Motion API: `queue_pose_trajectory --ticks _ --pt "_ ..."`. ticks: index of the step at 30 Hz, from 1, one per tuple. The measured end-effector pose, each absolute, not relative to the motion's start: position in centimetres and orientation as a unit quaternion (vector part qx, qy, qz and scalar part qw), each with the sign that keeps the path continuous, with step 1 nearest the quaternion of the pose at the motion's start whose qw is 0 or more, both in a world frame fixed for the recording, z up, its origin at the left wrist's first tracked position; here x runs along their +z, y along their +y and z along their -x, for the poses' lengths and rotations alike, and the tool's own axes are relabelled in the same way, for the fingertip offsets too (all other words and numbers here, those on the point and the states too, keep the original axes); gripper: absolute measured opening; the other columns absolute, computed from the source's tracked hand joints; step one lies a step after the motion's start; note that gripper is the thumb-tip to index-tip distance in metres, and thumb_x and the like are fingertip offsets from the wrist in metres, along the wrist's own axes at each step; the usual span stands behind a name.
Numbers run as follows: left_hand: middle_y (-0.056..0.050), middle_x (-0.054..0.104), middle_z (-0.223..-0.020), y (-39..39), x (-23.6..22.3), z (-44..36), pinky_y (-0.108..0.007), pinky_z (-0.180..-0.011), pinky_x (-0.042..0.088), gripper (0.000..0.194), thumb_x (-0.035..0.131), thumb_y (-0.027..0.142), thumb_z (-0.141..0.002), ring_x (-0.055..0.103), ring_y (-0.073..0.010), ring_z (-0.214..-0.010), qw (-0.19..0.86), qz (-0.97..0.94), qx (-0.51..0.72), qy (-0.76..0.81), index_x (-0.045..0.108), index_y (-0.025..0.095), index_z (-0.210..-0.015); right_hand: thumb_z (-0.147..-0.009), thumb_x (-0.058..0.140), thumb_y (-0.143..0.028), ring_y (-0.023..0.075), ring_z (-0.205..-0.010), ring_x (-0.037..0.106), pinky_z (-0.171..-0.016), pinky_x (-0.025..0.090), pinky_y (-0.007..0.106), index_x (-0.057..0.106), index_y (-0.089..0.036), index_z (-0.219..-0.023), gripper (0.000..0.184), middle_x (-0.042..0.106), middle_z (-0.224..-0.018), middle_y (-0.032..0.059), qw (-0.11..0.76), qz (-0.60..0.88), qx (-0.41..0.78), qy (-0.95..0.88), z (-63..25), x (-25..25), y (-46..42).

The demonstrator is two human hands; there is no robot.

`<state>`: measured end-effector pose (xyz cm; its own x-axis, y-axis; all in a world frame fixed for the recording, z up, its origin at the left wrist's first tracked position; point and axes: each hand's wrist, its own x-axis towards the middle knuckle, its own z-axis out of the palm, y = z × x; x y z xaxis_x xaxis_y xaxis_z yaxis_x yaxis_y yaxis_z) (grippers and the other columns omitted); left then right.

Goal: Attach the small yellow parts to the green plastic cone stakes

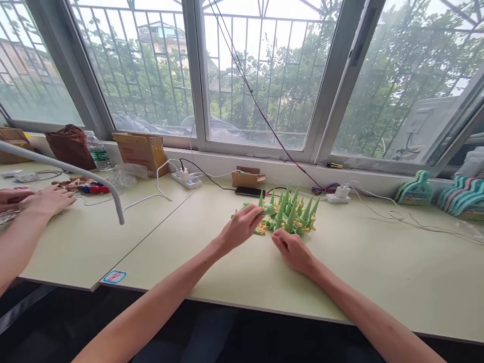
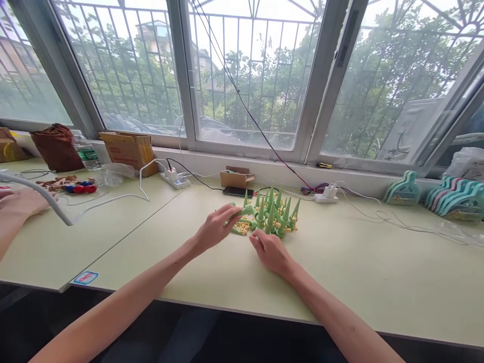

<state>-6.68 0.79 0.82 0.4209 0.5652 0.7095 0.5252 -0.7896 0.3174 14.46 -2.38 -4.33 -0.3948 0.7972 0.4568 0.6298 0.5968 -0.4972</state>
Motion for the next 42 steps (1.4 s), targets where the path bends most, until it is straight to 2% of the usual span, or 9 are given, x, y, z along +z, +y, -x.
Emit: queue_pose_trajectory --ticks 3,7,13,17,21,24,27,34,42 --pt "-0.007 0.066 -0.094 0.3 -0.4 6.9 -0.026 -0.075 0.05 0.023 0.044 0.029 -0.097 0.062 -0.0142 -0.08 0.046 -0.872 0.389 0.292 0.065 0.022 -0.104 -0.099 0.037 -0.039 0.0111 -0.046 0.039 -0.053 0.031 0.023 0.052 -0.016 -0.113 0.03 0.041 -0.052 -0.0083 0.38 0.452 0.135 -0.796 -14.5 -4.6 -2.2" --pt "-0.006 0.065 -0.081 0.1 -0.7 6.6 -0.025 -0.065 0.048 0.025 0.048 0.032 -0.096 0.057 -0.0122 -0.067 0.071 -0.883 0.361 0.29 0.068 0.02 -0.089 -0.095 0.046 -0.036 0.0114 -0.048 0.044 -0.054 0.035 0.022 0.037 -0.015 -0.137 0.047 0.047 -0.055 -0.009 0.381 0.451 0.147 -0.793 -14.6 -4.7 -2.4" --pt "-0.003 0.068 -0.08 0.3 -1.2 6.0 -0.023 -0.059 0.051 0.018 0.062 0.035 -0.087 0.06 -0.0114 -0.063 0.18 -0.839 0.414 0.305 0.066 0.019 -0.094 -0.092 0.051 -0.031 0.0117 -0.053 0.05 -0.059 0.039 0.022 0.054 -0.02 -0.123 0.033 0.055 -0.061 -0.0056 0.315 0.453 0.11 -0.826 -14.6 -4.6 -2.4" --pt "0.001 0.065 -0.074 0.2 -1.4 5.6 -0.021 -0.044 0.048 0.033 0.066 0.04 -0.083 0.056 -0.0084 -0.046 0.307 -0.776 0.445 0.324 0.057 0.02 -0.107 -0.092 0.052 -0.033 0.0122 -0.053 0.051 -0.059 0.038 0.022 0.056 -0.021 -0.122 0.033 0.057 -0.061 -0.0045 0.306 0.453 0.097 -0.832 -14.7 -4.7 -2.2" --pt "0.002 0.061 -0.07 0.3 -1.1 5.1 -0.025 -0.053 0.055 0.035 0.067 0.041 -0.082 0.063 -0.0127 -0.056 0.402 -0.731 0.475 0.279 0.052 0.018 -0.106 -0.094 0.049 -0.035 0.0127 -0.054 0.053 -0.059 0.037 0.022 0.057 -0.019 -0.119 0.03 0.059 -0.063 -0.0028 0.296 0.443 0.089 -0.842 -14.7 -4.7 -2.1" --pt "-0.001 0.06 -0.067 0.6 -1.0 5.0 -0.027 -0.056 0.055 0.027 0.063 0.041 -0.085 0.062 -0.0129 -0.058 0.434 -0.732 0.454 0.265 0.057 0.015 -0.091 -0.096 0.047 -0.034 0.0143 -0.059 0.057 -0.061 0.036 0.023 0.058 -0.018 -0.115 0.027 0.063 -0.066 -0.0003 0.286 0.44 0.077 -0.848 -14.7 -4.5 -2.2" --pt "-0.001 0.059 -0.062 0.8 -1.2 5.1 -0.025 -0.052 0.051 0.029 0.06 0.043 -0.087 0.059 -0.0117 -0.054 0.443 -0.747 0.414 0.274 0.057 0.015 -0.077 -0.098 0.044 -0.033 0.016 -0.064 0.061 -0.062 0.035 0.024 0.057 -0.017 -0.116 0.028 0.066 -0.071 0.0022 0.269 0.441 0.065 -0.854 -14.7 -4.2 -2.4" --pt "0.0 0.057 -0.066 0.6 -1.6 5.0 -0.022 -0.048 0.045 0.029 0.06 0.044 -0.086 0.056 -0.0102 -0.054 0.423 -0.768 0.37 0.308 0.059 0.015 -0.081 -0.099 0.043 -0.034 0.0173 -0.067 0.063 -0.062 0.034 0.024 0.058 -0.018 -0.119 0.029 0.068 -0.074 0.0033 0.237 0.443 0.045 -0.864 -14.7 -4.0 -2.4" --pt "0.003 0.049 -0.056 0.3 -1.4 5.6 -0.022 -0.048 0.035 0.024 0.056 0.033 -0.085 0.041 -0.0083 -0.049 0.199 -0.795 0.426 0.384 0.05 0.018 -0.069 -0.097 0.047 -0.034 0.0154 -0.063 0.06 -0.064 0.037 0.024 0.05 -0.019 -0.131 0.037 0.064 -0.069 -0.0008 0.246 0.445 0.068 -0.858 -14.6 -4.4 -2.5"
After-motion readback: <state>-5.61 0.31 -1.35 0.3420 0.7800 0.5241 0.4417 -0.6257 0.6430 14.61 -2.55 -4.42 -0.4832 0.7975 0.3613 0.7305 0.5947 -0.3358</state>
